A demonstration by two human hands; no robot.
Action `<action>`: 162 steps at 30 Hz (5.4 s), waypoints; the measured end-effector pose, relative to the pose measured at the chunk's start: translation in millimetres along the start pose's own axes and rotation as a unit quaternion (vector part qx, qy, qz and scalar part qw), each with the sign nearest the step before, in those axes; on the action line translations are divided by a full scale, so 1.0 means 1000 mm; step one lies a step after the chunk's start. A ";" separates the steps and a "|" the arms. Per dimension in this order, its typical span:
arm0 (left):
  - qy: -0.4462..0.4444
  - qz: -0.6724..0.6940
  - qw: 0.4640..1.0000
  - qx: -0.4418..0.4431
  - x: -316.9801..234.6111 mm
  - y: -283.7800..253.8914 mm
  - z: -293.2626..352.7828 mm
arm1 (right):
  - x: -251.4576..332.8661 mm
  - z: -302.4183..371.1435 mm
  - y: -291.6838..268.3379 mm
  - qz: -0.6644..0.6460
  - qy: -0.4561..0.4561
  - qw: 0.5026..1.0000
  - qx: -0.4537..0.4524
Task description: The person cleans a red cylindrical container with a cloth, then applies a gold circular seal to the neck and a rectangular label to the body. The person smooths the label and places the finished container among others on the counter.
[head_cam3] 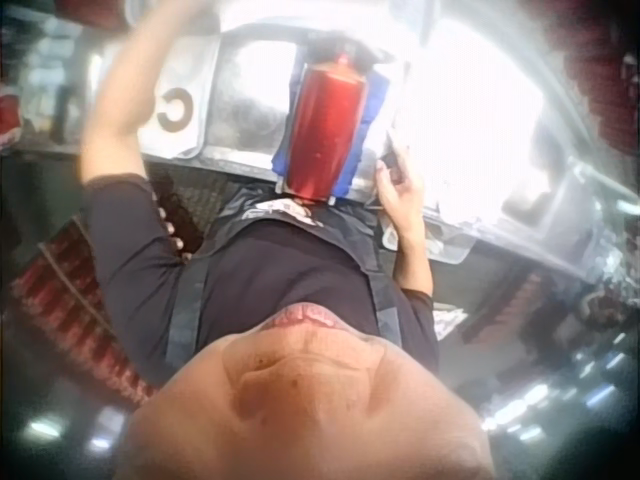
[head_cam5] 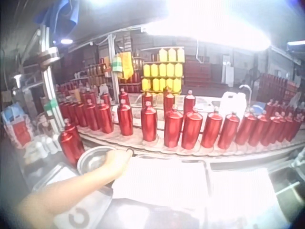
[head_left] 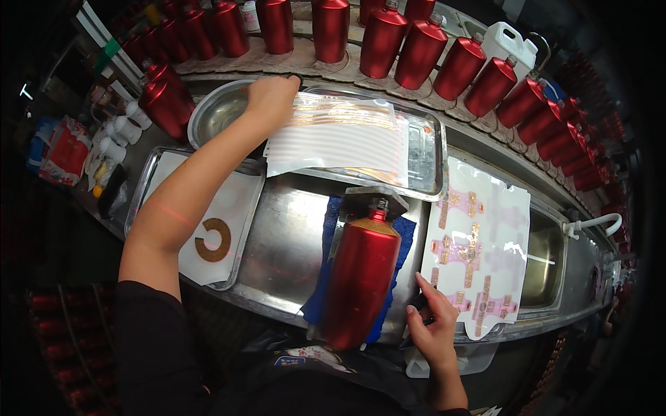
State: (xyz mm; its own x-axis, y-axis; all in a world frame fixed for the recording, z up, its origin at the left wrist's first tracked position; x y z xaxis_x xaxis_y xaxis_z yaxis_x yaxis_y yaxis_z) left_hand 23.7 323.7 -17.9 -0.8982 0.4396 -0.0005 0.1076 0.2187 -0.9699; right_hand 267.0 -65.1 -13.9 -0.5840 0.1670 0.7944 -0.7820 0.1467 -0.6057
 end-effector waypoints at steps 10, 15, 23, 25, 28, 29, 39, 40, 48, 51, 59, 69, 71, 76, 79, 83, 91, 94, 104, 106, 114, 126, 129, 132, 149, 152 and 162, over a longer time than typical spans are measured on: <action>0.167 -0.091 0.973 0.127 -0.025 0.012 -0.015 | -0.001 0.001 -0.007 0.013 -0.016 0.999 -0.024; 0.122 0.016 0.988 0.093 -0.016 -0.002 -0.024 | 0.004 -0.014 -0.021 0.006 -0.011 1.000 -0.027; 0.077 0.288 0.954 0.020 -0.007 -0.028 -0.053 | 0.066 -0.139 -0.045 0.071 -0.206 0.971 -0.095; 0.066 0.351 0.933 0.042 -0.011 -0.027 -0.057 | 0.079 -0.187 -0.024 0.069 -0.226 0.971 -0.022; 0.024 0.393 0.919 0.035 -0.012 -0.028 -0.063 | 0.102 -0.243 0.017 0.168 -0.288 0.942 0.025; 0.018 0.402 0.915 0.033 -0.013 -0.028 -0.064 | 0.108 -0.257 0.034 0.185 -0.300 0.935 0.051; -0.006 0.365 0.931 0.023 -0.006 -0.023 -0.053 | 0.119 -0.307 0.156 0.303 -0.318 0.886 0.150; -0.009 0.380 0.925 0.023 -0.005 -0.023 -0.052 | 0.120 -0.309 0.158 0.294 -0.322 0.887 0.153; -0.054 0.425 0.903 0.021 0.006 -0.018 -0.050 | 0.118 -0.317 0.165 0.283 -0.279 0.903 0.166; -0.065 0.441 0.894 0.035 0.009 -0.013 -0.049 | 0.119 -0.319 0.164 0.281 -0.265 0.909 0.153; -0.082 0.458 0.884 0.031 0.019 -0.003 -0.049 | 0.118 -0.318 0.166 0.282 -0.258 0.912 0.151; -0.082 0.477 0.875 0.026 0.019 -0.003 -0.049 | 0.114 -0.324 0.173 0.285 -0.271 0.907 0.151; -0.089 0.476 0.874 0.026 0.019 -0.002 -0.049 | 0.115 -0.322 0.173 0.286 -0.279 0.905 0.147; -0.134 0.647 0.751 0.017 0.015 0.002 -0.053 | 0.114 -0.318 0.176 0.328 -0.282 0.887 0.159; -0.149 0.689 0.710 0.004 0.010 -0.004 -0.059 | 0.113 -0.318 0.179 0.335 -0.287 0.883 0.163; -0.121 0.708 0.696 -0.001 -0.008 -0.026 -0.072 | 0.115 -0.317 0.179 0.330 -0.315 0.880 0.135; -0.049 0.720 0.693 -0.003 -0.064 -0.068 -0.115 | 0.114 -0.317 0.180 0.361 -0.297 0.871 0.148; -0.040 0.682 0.730 -0.005 -0.082 -0.079 -0.130 | 0.112 -0.315 0.178 0.339 -0.273 0.884 0.170; -0.026 0.692 0.722 -0.004 -0.087 -0.097 -0.130 | 0.078 -0.318 0.090 0.209 -0.232 0.949 0.026; -0.033 0.688 0.724 -0.012 -0.084 -0.098 -0.129 | 0.071 -0.326 0.079 0.197 -0.194 0.961 0.003; -0.019 0.725 0.688 -0.022 -0.080 -0.105 -0.128 | 0.094 -0.338 0.098 0.187 -0.210 0.955 -0.100; -0.051 0.747 0.662 -0.027 -0.073 -0.106 -0.133 | 0.087 -0.339 0.092 0.238 -0.228 0.931 -0.158; -0.065 0.727 0.683 -0.024 -0.066 -0.103 -0.124 | 0.079 -0.339 0.081 0.241 -0.195 0.936 -0.165; -0.078 0.725 0.685 -0.016 -0.055 -0.094 -0.113 | 0.073 -0.338 0.073 0.281 -0.185 0.930 -0.145; -0.069 0.666 0.743 0.016 -0.021 -0.048 -0.083 | 0.077 -0.311 0.080 0.377 -0.220 0.899 0.017; -0.081 0.670 0.737 0.010 -0.018 -0.054 -0.083 | 0.068 -0.317 0.083 0.417 -0.182 0.890 0.043; -0.085 0.665 0.742 0.025 -0.011 -0.048 -0.080 | 0.064 -0.316 0.075 0.391 -0.168 0.904 0.044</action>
State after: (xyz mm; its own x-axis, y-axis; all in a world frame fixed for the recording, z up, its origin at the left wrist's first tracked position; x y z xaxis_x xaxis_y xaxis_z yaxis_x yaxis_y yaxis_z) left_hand 62.7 378.3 47.9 -0.0535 0.1213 -0.9912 0.9343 -0.3442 -0.0925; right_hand 239.4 264.7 -22.7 -0.9873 -0.1219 0.1020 -0.1067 0.0321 -0.9938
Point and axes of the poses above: each hand's wrist, its own z-axis away from the middle knuckle, its own y-axis out of the palm, x = y × z, the point moved 9 cm from there along -z, towards the middle knuckle, and after that the axes turned 3 degrees about -x, right-handed, at the moved point
